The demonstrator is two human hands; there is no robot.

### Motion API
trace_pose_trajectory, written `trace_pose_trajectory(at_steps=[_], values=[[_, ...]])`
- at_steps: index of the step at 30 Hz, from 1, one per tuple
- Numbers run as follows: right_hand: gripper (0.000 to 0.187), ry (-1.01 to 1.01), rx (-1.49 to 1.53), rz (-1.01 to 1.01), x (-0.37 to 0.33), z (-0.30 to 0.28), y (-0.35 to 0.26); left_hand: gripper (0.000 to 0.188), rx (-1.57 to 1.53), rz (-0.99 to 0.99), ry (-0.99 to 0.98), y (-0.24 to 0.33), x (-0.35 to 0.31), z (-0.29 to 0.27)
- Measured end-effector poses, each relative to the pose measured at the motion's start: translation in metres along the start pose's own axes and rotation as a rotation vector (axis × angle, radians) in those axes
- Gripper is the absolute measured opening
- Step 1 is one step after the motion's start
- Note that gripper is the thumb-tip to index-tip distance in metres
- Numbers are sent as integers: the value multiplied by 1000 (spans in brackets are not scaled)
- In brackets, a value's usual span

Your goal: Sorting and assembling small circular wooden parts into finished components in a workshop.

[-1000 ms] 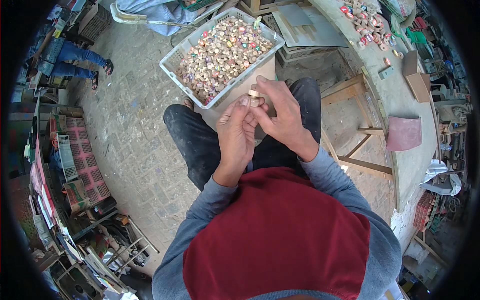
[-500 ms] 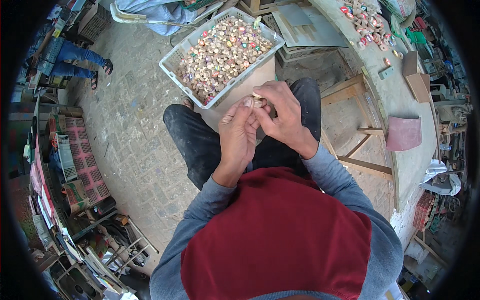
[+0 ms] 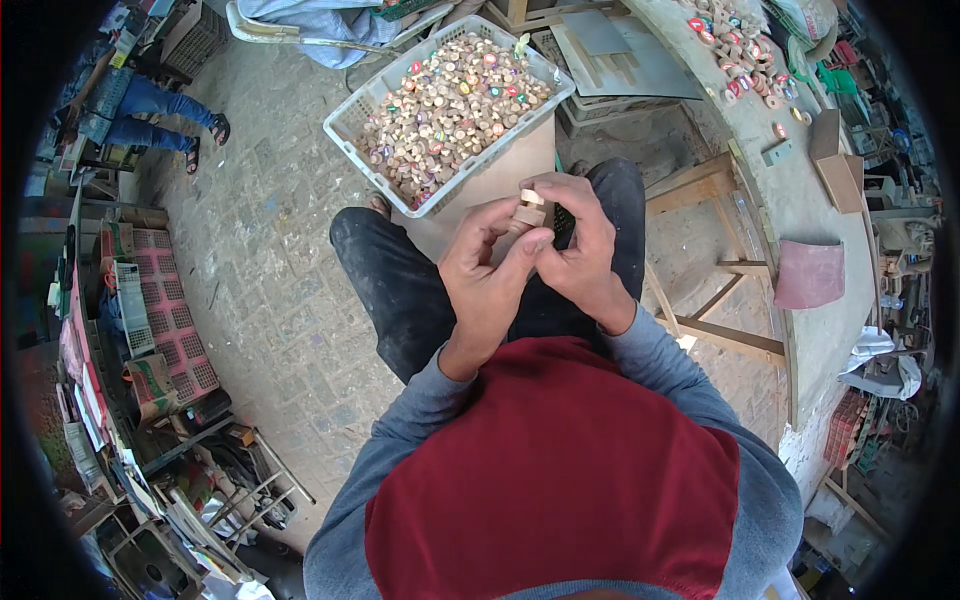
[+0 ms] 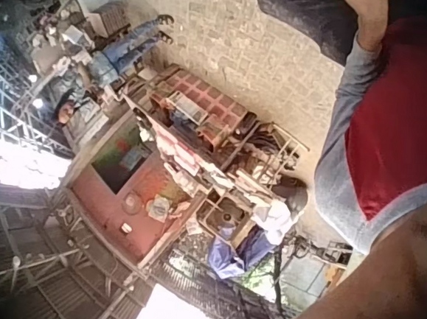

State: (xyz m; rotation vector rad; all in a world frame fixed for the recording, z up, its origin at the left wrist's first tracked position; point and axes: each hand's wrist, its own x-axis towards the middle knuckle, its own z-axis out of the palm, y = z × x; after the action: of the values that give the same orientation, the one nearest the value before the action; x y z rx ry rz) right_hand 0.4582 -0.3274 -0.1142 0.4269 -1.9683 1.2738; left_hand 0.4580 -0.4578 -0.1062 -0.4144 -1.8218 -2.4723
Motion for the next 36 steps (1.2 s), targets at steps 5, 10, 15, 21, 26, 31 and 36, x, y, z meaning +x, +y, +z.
trace_pose_trajectory(at_steps=[5, 10, 15, 21, 26, 31, 36], values=[[48, 36, 96, 58, -2, 2, -2, 28, 33, 73, -29, 2, 0, -2], [44, -19, -30, 42, 8, -9, -19, 27, -39, -21, -18, 10, 1, -3], [35, 36, 36, 70, -2, -11, -14, 25, 92, 79, -46, 13, 5, -8], [28, 13, 79, 90, 0, -13, -15, 22, 206, 204, -94, 20, 11, -12], [29, 43, 149, 134, -5, -10, -13, 20, 333, 336, -137, 22, 13, -10], [27, 75, 132, 131, -8, -9, -10, 19, 335, 313, -130, 24, 12, -7], [25, 117, 412, 357, -17, -2, -15, 26, 439, 336, -136, 21, 10, -9]])
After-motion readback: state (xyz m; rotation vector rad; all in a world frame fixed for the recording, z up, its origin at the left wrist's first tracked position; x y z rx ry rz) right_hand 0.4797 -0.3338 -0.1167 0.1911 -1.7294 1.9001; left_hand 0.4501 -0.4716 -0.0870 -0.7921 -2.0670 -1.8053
